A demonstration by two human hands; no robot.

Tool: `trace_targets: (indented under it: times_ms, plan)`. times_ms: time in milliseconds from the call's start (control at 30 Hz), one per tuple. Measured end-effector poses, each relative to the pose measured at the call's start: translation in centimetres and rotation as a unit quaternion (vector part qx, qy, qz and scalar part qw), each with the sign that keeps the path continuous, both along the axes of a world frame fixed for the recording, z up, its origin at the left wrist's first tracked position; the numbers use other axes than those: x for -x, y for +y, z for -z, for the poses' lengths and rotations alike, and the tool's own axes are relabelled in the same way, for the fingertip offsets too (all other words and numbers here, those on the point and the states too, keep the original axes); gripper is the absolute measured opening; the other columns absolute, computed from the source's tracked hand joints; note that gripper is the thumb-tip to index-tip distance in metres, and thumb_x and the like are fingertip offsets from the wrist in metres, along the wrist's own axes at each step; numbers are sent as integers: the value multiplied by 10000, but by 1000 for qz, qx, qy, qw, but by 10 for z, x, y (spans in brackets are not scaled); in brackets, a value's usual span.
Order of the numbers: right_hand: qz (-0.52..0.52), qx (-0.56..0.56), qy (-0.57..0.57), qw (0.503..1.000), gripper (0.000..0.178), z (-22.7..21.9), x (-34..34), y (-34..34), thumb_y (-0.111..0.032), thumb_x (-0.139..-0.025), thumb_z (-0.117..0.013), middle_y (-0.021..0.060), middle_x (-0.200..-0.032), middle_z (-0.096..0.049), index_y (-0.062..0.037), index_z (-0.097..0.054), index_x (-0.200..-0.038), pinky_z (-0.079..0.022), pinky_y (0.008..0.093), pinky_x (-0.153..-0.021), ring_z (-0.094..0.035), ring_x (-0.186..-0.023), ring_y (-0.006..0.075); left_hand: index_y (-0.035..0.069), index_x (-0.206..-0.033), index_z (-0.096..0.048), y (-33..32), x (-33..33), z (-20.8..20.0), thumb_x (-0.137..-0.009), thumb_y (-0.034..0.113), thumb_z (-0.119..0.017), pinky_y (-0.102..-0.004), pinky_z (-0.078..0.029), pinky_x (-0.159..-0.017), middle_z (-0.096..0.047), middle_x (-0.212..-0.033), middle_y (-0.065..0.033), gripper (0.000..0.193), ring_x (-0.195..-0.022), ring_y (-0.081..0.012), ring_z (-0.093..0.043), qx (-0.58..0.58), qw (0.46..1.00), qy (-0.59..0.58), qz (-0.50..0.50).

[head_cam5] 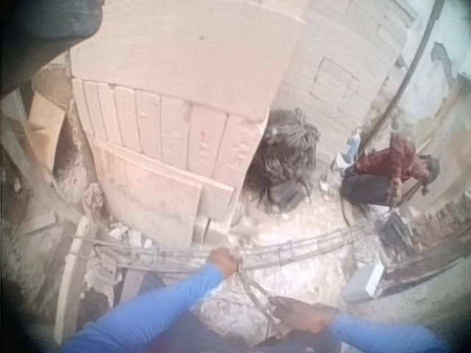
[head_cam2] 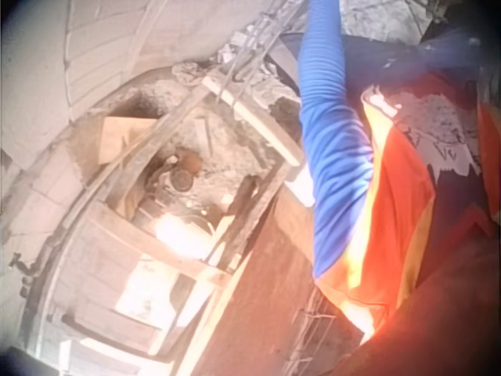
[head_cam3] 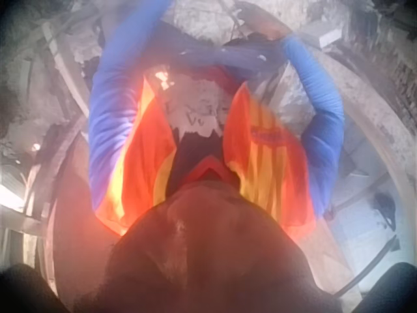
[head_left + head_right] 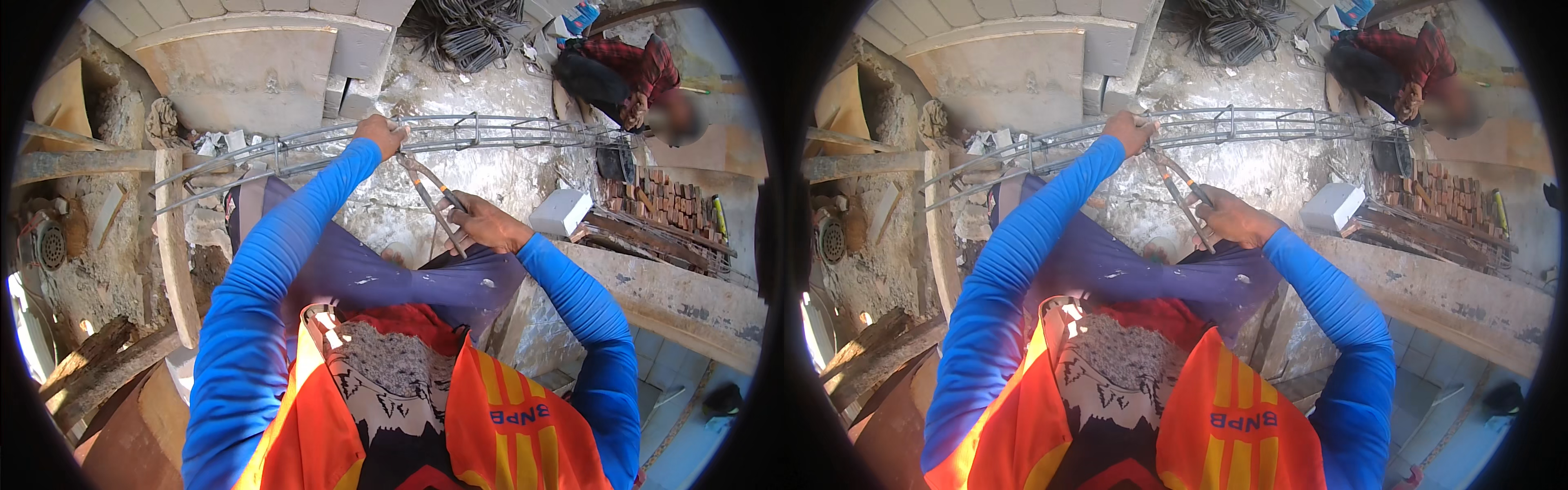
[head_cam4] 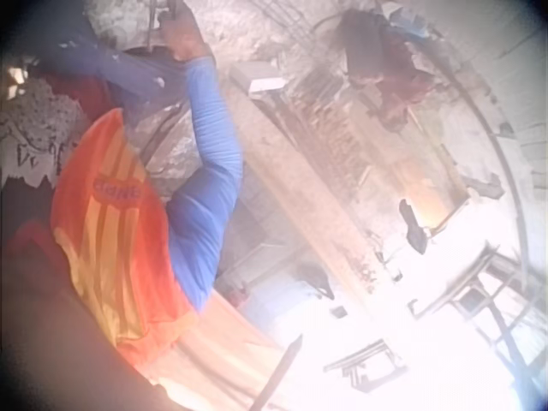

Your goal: The person sits on the floor and assembles a rebar cage by tying thin wire around the intersections of steel rods. They use pliers to twist and secure the wire at multiple points along the structure. The person adjusts the cage's position and continues tying wire to reinforce the framework.

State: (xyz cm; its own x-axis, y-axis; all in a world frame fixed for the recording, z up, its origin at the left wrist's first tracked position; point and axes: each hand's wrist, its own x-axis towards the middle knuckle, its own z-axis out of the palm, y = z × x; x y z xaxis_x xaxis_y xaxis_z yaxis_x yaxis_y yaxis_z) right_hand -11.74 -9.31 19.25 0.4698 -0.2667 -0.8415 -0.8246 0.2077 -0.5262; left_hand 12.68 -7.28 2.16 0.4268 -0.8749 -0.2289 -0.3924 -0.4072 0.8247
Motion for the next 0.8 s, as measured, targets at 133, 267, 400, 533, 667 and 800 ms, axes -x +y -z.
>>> trace_targets:
  times_ms: [133, 267, 400, 533, 667, 800]
  plan:
    - [-36, 35, 28, 998, 363, -24, -22, -8, -192, -1085, -460, 177, -1001, -680, 22, -462, -1379, -600, 303, -627, -748, -792, 216, -14, -974, -764, -3, -10, -6, -892, 526, -687, -436, -535, -941, -736, -1011, -253, 552, -1047, -377, -702, -72, 990, 118, 35]
    - [-167, 48, 88, 981, 459, -49, -55, -38, -296, -1020, -635, 140, -837, -674, 44, -471, -1282, -579, 329, -540, -702, -639, 199, 5, -982, -769, 6, -13, -34, -910, 558, -639, -446, -529, -938, -718, -1094, -261, 573, -1082, -376, -687, -92, 976, 182, 78]
    - [-451, 186, 168, 856, 539, -72, -109, -66, -226, -852, -809, 181, -849, -662, 19, -484, -1206, -570, 370, -553, -715, -681, 242, 5, -1098, -731, 4, -8, -19, -898, 471, -723, -369, -576, -717, -728, -796, -156, 507, -690, -219, -724, -24, 996, 70, 46]
    - [-702, 459, 61, 540, 499, -89, -131, -64, -245, -820, -752, 143, -989, -656, 3, -538, -1197, -559, 466, -789, -690, -881, 329, 3, -1066, -737, -3, -3, -11, -909, 475, -701, -374, -578, -756, -729, -765, -161, 498, -708, -238, -734, -46, 995, 78, 38]
    - [-722, 622, -115, 280, 395, -82, -120, -74, -318, -977, -571, 100, -1047, -605, -36, -586, -1254, -454, 403, -1003, -563, -1080, 260, -3, -1049, -735, -11, -10, 9, -926, 465, -676, -387, -578, -792, -729, -758, -176, 487, -771, -265, -741, -45, 997, 48, 30]
    - [-765, 568, -97, 289, 507, -81, -128, -123, -457, -1010, -513, 100, -1079, -587, -44, -552, -1302, -470, 407, -978, -565, -1083, 265, -61, -1185, -661, 1, -3, -21, -940, 487, -645, -414, -522, -976, -666, -1132, -246, 600, -1095, -361, -656, -67, 994, 75, 53]
